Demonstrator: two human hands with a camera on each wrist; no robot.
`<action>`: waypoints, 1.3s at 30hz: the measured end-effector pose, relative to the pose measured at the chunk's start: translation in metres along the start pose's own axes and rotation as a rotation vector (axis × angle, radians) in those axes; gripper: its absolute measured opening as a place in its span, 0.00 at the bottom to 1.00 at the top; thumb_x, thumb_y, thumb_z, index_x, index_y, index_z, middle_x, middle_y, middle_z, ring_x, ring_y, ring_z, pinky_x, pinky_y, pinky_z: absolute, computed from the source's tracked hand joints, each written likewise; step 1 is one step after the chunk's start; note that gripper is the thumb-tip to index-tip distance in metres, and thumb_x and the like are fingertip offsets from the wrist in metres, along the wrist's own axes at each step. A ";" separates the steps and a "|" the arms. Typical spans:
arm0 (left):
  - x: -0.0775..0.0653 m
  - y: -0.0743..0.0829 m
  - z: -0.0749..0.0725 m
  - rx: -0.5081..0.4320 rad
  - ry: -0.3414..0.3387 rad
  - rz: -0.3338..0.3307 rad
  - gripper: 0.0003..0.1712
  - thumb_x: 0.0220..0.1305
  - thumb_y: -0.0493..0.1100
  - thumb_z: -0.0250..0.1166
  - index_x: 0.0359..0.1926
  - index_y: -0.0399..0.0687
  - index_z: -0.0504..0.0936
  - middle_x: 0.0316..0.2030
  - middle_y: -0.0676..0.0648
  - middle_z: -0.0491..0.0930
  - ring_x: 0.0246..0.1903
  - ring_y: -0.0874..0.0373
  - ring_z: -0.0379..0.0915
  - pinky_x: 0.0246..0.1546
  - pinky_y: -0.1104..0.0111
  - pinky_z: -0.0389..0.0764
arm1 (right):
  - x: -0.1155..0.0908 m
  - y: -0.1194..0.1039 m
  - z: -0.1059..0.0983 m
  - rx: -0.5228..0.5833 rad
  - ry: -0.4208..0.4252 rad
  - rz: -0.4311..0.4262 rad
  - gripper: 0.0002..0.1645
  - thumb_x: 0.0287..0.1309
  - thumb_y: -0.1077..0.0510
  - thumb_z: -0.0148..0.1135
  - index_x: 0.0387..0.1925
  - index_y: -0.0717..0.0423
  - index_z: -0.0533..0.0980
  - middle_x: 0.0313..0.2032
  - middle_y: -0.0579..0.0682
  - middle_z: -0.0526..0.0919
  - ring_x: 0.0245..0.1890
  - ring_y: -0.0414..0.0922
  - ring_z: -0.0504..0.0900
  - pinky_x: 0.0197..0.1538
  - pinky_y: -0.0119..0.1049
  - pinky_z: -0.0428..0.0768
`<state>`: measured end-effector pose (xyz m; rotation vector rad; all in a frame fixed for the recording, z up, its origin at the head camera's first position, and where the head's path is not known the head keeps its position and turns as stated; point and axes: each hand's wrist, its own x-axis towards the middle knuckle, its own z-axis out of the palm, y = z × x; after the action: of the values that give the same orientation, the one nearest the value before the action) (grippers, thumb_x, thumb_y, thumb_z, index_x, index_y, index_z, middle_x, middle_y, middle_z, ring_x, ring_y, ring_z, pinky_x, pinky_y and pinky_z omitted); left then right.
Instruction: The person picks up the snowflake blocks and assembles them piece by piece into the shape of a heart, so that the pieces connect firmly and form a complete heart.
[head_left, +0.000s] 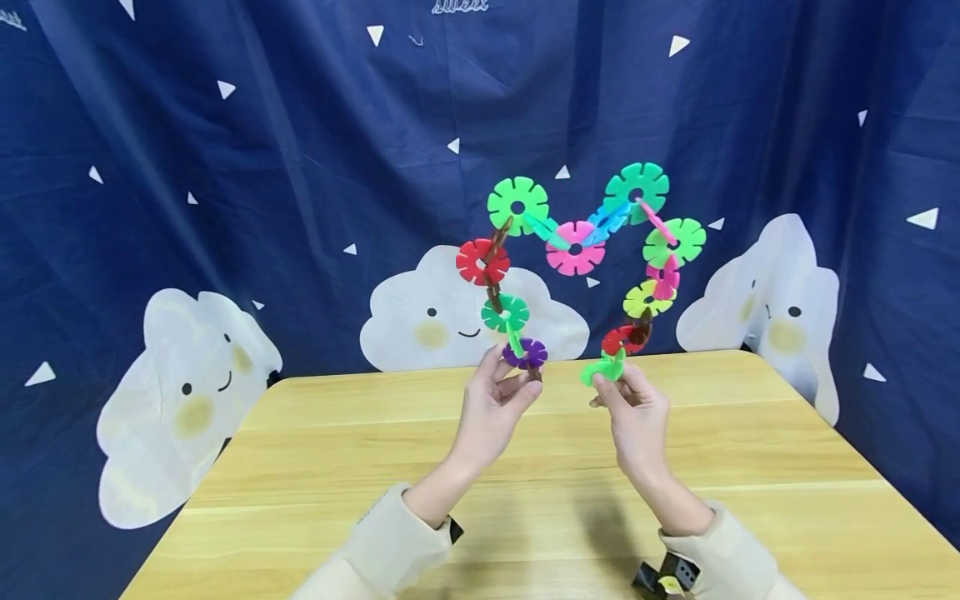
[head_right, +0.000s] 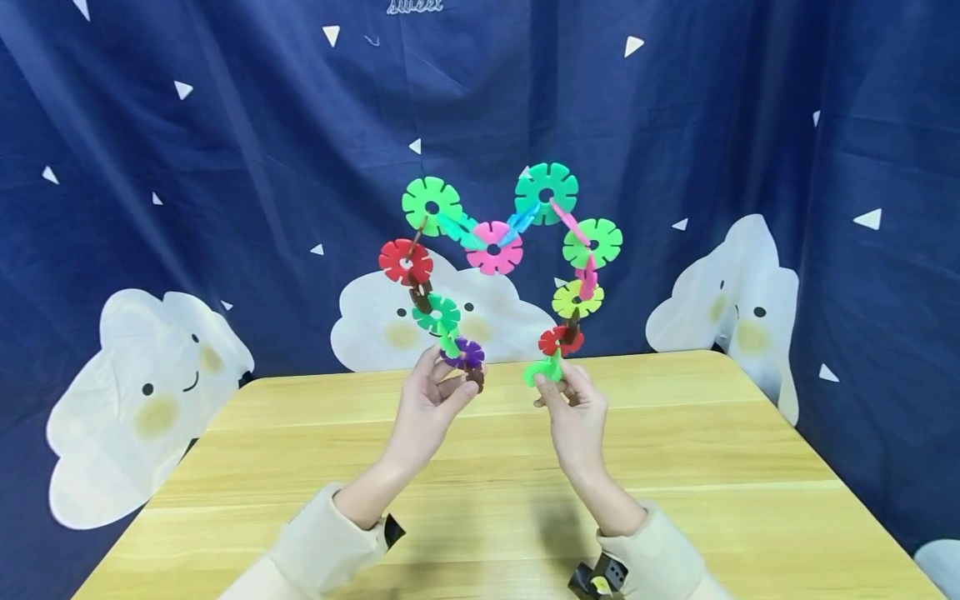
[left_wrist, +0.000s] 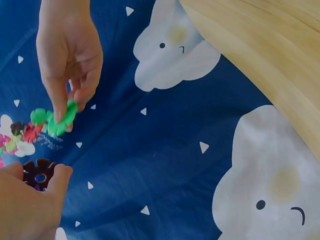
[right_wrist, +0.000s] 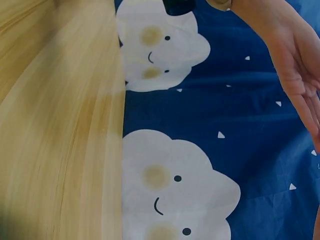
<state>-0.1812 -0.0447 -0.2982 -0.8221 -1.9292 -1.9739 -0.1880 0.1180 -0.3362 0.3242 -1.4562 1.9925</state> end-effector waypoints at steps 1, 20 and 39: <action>-0.001 0.000 0.001 0.002 -0.002 0.009 0.26 0.57 0.27 0.58 0.58 0.34 0.64 0.49 0.31 0.75 0.45 0.40 0.76 0.45 0.64 0.77 | -0.001 0.001 0.001 -0.003 -0.002 0.011 0.17 0.52 0.75 0.57 0.30 0.52 0.81 0.26 0.43 0.81 0.18 0.35 0.76 0.26 0.24 0.77; -0.002 -0.004 0.004 -0.248 0.025 -0.053 0.27 0.61 0.39 0.60 0.56 0.35 0.58 0.50 0.28 0.72 0.47 0.39 0.74 0.48 0.60 0.75 | -0.015 -0.009 0.018 -0.167 -0.098 0.115 0.11 0.49 0.73 0.61 0.23 0.54 0.79 0.15 0.42 0.79 0.15 0.36 0.77 0.28 0.26 0.78; -0.002 -0.005 0.013 -0.285 0.073 -0.156 0.26 0.63 0.40 0.58 0.56 0.36 0.56 0.53 0.30 0.69 0.48 0.48 0.74 0.55 0.61 0.69 | -0.019 -0.001 0.022 -0.108 -0.078 -0.004 0.09 0.50 0.73 0.60 0.22 0.59 0.79 0.13 0.42 0.77 0.14 0.36 0.76 0.22 0.24 0.73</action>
<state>-0.1800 -0.0314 -0.3043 -0.6702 -1.7431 -2.3756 -0.1768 0.0912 -0.3374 0.3608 -1.6043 1.9087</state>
